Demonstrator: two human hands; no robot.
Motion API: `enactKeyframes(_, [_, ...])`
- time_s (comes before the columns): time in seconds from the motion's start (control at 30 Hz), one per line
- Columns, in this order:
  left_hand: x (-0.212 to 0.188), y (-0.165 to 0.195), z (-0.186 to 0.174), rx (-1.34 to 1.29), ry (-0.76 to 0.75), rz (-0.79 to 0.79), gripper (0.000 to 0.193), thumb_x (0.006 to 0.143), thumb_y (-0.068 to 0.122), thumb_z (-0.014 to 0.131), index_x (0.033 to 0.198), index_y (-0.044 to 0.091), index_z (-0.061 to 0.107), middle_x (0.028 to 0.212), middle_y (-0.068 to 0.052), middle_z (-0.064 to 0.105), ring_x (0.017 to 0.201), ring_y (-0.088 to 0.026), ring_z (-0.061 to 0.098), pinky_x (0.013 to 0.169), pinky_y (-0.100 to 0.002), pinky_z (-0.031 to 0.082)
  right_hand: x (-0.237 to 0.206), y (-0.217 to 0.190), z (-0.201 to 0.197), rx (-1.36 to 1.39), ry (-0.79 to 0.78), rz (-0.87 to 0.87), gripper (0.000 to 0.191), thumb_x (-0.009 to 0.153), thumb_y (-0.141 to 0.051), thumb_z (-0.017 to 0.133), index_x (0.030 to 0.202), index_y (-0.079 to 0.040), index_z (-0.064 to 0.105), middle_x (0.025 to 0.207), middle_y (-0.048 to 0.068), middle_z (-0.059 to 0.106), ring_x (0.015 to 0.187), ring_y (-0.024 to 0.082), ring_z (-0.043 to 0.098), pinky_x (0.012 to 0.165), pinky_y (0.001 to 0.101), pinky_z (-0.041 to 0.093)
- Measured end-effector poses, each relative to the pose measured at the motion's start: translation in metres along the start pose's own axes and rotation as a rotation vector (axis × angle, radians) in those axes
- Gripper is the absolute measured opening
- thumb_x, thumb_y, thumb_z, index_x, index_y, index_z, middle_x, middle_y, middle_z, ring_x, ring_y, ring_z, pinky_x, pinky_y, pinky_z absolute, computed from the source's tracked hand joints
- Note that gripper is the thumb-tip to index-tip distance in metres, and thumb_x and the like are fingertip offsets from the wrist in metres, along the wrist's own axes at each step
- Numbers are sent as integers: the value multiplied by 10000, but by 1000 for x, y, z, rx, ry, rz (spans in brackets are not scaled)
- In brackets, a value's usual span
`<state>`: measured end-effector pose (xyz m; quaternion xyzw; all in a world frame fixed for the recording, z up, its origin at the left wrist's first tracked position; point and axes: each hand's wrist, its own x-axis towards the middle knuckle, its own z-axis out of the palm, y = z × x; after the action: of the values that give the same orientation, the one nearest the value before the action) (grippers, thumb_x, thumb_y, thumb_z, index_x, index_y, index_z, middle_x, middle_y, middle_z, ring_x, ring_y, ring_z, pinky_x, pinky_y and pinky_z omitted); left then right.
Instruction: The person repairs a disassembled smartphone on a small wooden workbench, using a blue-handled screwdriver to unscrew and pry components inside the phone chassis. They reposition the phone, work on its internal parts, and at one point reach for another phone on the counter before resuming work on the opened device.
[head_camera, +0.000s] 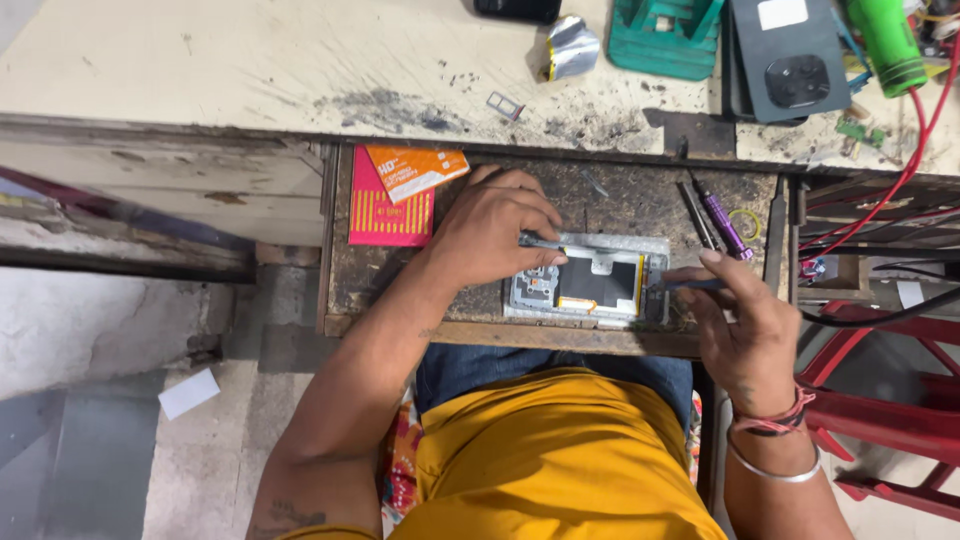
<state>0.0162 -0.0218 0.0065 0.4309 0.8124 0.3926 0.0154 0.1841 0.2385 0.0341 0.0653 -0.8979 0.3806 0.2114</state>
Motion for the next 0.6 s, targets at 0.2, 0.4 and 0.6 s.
enactKeyframes(0.2, [2,0,0,11,-1,-13,276,687,386,898,823,156,830,1014,67,790,1125,-165,622,1044,-422,370,-1,3,1,-48,0,-43,601,937,134,728,1449,-63,482,1182,190,736,1047,276,770,880,307,630])
enactKeyframes(0.4, [-1,-1,-5,18,216,88,195,798,335,871,797,150,807,911,36,792,971,-162,681,945,-407,439,-7,10,0,-63,89,40,560,978,77,748,1448,-39,466,1068,184,747,985,240,768,836,295,618])
enactKeyframes(0.6, [-8,-6,-15,18,836,76,249,1001,243,765,807,92,725,728,-19,710,634,-147,675,591,-309,489,-15,24,-1,285,328,70,515,1131,0,770,1406,-62,339,1126,146,683,1047,231,756,927,287,644])
